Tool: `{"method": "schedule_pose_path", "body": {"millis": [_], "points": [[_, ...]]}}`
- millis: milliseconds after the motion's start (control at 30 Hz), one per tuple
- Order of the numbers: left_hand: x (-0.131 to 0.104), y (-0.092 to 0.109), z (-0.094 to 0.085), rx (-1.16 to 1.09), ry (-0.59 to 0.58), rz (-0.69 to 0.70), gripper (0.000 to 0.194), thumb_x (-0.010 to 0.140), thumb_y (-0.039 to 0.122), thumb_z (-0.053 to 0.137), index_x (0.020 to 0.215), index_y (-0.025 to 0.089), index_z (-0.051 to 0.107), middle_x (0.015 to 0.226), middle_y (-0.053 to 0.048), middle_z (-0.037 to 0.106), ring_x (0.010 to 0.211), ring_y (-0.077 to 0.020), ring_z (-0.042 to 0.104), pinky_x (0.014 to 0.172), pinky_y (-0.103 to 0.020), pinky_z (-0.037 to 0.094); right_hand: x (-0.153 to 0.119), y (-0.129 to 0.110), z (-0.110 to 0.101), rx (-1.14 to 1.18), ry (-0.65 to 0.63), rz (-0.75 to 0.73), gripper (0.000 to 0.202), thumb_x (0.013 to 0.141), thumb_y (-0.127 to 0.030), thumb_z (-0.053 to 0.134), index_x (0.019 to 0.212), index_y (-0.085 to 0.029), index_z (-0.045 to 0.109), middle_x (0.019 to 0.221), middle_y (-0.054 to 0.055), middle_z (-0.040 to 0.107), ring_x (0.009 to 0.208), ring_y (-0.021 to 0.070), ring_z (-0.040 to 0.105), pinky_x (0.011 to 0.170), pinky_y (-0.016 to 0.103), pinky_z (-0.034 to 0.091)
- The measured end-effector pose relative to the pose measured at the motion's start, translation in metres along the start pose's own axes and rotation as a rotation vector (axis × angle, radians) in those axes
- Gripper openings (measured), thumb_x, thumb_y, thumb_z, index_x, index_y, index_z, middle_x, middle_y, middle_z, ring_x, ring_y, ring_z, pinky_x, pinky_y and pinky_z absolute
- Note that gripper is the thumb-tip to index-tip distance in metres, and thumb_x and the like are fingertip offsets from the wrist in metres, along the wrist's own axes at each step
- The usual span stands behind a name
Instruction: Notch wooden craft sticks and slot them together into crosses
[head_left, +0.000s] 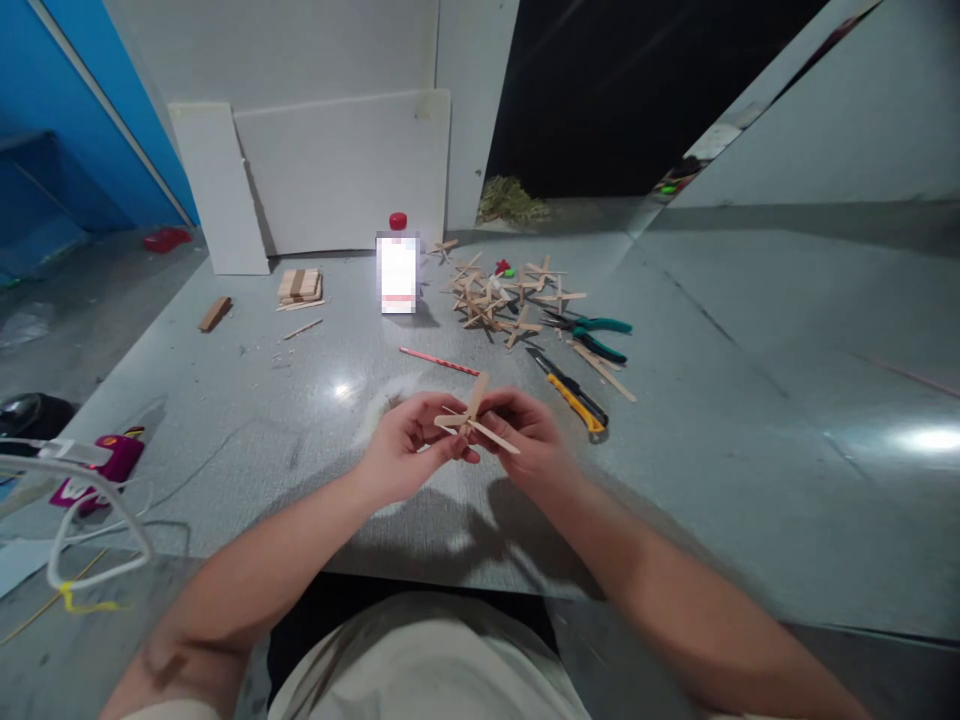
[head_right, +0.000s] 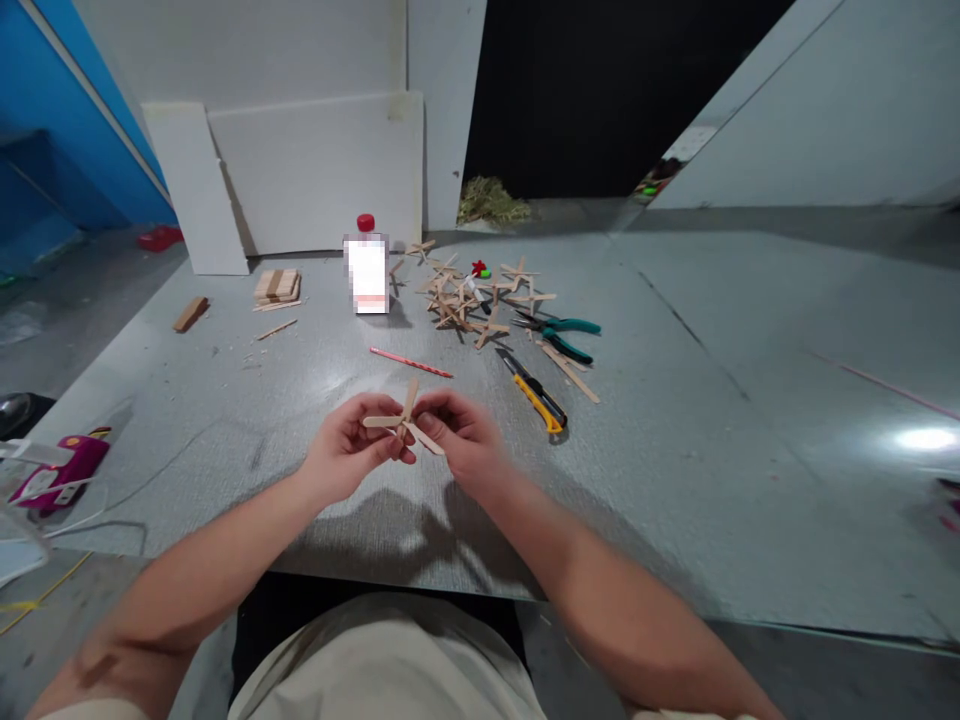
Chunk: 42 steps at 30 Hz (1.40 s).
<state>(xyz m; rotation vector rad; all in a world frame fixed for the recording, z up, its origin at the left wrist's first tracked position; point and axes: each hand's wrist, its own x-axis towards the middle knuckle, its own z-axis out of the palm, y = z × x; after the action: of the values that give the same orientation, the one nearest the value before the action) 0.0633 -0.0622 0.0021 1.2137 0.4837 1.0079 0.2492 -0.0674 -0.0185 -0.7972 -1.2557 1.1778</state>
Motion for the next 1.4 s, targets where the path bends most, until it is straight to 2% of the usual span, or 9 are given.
{"method": "schedule_pose_path", "body": {"millis": [100, 200, 533, 700, 900, 1100, 1233, 1300, 1400], "points": [[0.0, -0.002, -0.001, 0.011, 0.014, -0.003, 0.047, 0.089, 0.049, 0.089, 0.114, 0.02, 0.062, 0.1, -0.004, 0.079, 0.086, -0.0173, 0.081, 0.082, -0.034, 0.069, 0.002, 0.003, 0.002, 0.04, 0.005, 0.04, 0.041, 0.089, -0.066, 0.083, 0.093, -0.026, 0.072, 0.068, -0.003, 0.068, 0.05, 0.0126, 0.056, 0.045, 0.025, 0.044], [-0.001, -0.003, -0.002, 0.029, 0.024, -0.007, 0.046, 0.09, 0.048, 0.089, 0.113, 0.019, 0.063, 0.1, -0.005, 0.079, 0.084, -0.0176, 0.082, 0.082, -0.034, 0.069, 0.003, 0.004, 0.003, 0.072, 0.006, 0.062, 0.046, 0.085, -0.069, 0.085, 0.091, -0.026, 0.07, 0.067, -0.003, 0.067, 0.051, 0.0127, 0.055, 0.045, 0.025, 0.042], [-0.001, 0.0, -0.002, 0.091, 0.01, 0.023, 0.045, 0.091, 0.049, 0.087, 0.116, 0.019, 0.064, 0.098, -0.006, 0.08, 0.084, -0.0187, 0.082, 0.081, -0.034, 0.069, 0.002, -0.001, 0.005, 0.079, 0.011, 0.049, 0.047, 0.084, -0.069, 0.085, 0.086, -0.026, 0.068, 0.07, -0.002, 0.068, 0.055, 0.0145, 0.061, 0.048, 0.026, 0.047], [0.0, 0.002, -0.003, 0.156, -0.024, 0.079, 0.034, 0.094, 0.042, 0.085, 0.111, 0.018, 0.068, 0.096, -0.005, 0.08, 0.086, -0.0184, 0.082, 0.084, -0.033, 0.069, -0.004, -0.012, 0.001, 0.01, 0.009, 0.005, 0.039, 0.086, -0.062, 0.087, 0.087, -0.025, 0.073, 0.07, -0.001, 0.07, 0.057, 0.0139, 0.06, 0.052, 0.027, 0.051], [-0.003, -0.001, -0.007, 0.211, -0.047, 0.097, 0.042, 0.097, 0.041, 0.082, 0.132, 0.022, 0.069, 0.104, -0.006, 0.079, 0.082, -0.0171, 0.081, 0.079, -0.03, 0.068, -0.002, -0.015, 0.0, 0.003, 0.011, 0.021, 0.038, 0.086, -0.06, 0.088, 0.088, -0.025, 0.074, 0.074, 0.0, 0.073, 0.061, 0.0154, 0.067, 0.055, 0.028, 0.057], [-0.001, 0.001, -0.004, 0.184, -0.063, 0.065, 0.054, 0.094, 0.048, 0.083, 0.14, 0.025, 0.064, 0.108, -0.007, 0.078, 0.084, -0.0184, 0.081, 0.078, -0.032, 0.07, 0.002, -0.003, 0.007, 0.061, 0.019, 0.065, 0.05, 0.085, -0.073, 0.082, 0.086, -0.025, 0.068, 0.07, -0.002, 0.069, 0.052, 0.0153, 0.064, 0.044, 0.027, 0.051], [0.001, 0.0, -0.004, 0.189, -0.045, 0.076, 0.045, 0.094, 0.049, 0.084, 0.126, 0.022, 0.068, 0.098, -0.005, 0.078, 0.079, -0.0163, 0.078, 0.074, -0.03, 0.066, 0.001, -0.001, 0.008, 0.033, 0.025, 0.041, 0.047, 0.086, -0.072, 0.081, 0.089, -0.027, 0.069, 0.073, -0.002, 0.072, 0.054, 0.016, 0.066, 0.046, 0.028, 0.054], [0.001, -0.001, -0.006, 0.21, -0.015, 0.092, 0.035, 0.094, 0.046, 0.084, 0.112, 0.02, 0.069, 0.093, -0.004, 0.077, 0.08, -0.0147, 0.077, 0.077, -0.028, 0.064, -0.001, -0.001, 0.007, -0.006, 0.031, 0.017, 0.043, 0.086, -0.069, 0.083, 0.091, -0.027, 0.072, 0.074, -0.001, 0.073, 0.059, 0.0165, 0.069, 0.053, 0.029, 0.059], [0.001, -0.002, -0.008, 0.246, 0.028, 0.117, 0.033, 0.091, 0.045, 0.086, 0.102, 0.02, 0.068, 0.092, -0.002, 0.076, 0.082, -0.0126, 0.075, 0.082, -0.027, 0.062, -0.001, 0.0, 0.005, -0.073, 0.044, -0.025, 0.04, 0.087, -0.066, 0.083, 0.092, -0.027, 0.076, 0.078, 0.0, 0.076, 0.068, 0.0169, 0.072, 0.063, 0.03, 0.062]]}}
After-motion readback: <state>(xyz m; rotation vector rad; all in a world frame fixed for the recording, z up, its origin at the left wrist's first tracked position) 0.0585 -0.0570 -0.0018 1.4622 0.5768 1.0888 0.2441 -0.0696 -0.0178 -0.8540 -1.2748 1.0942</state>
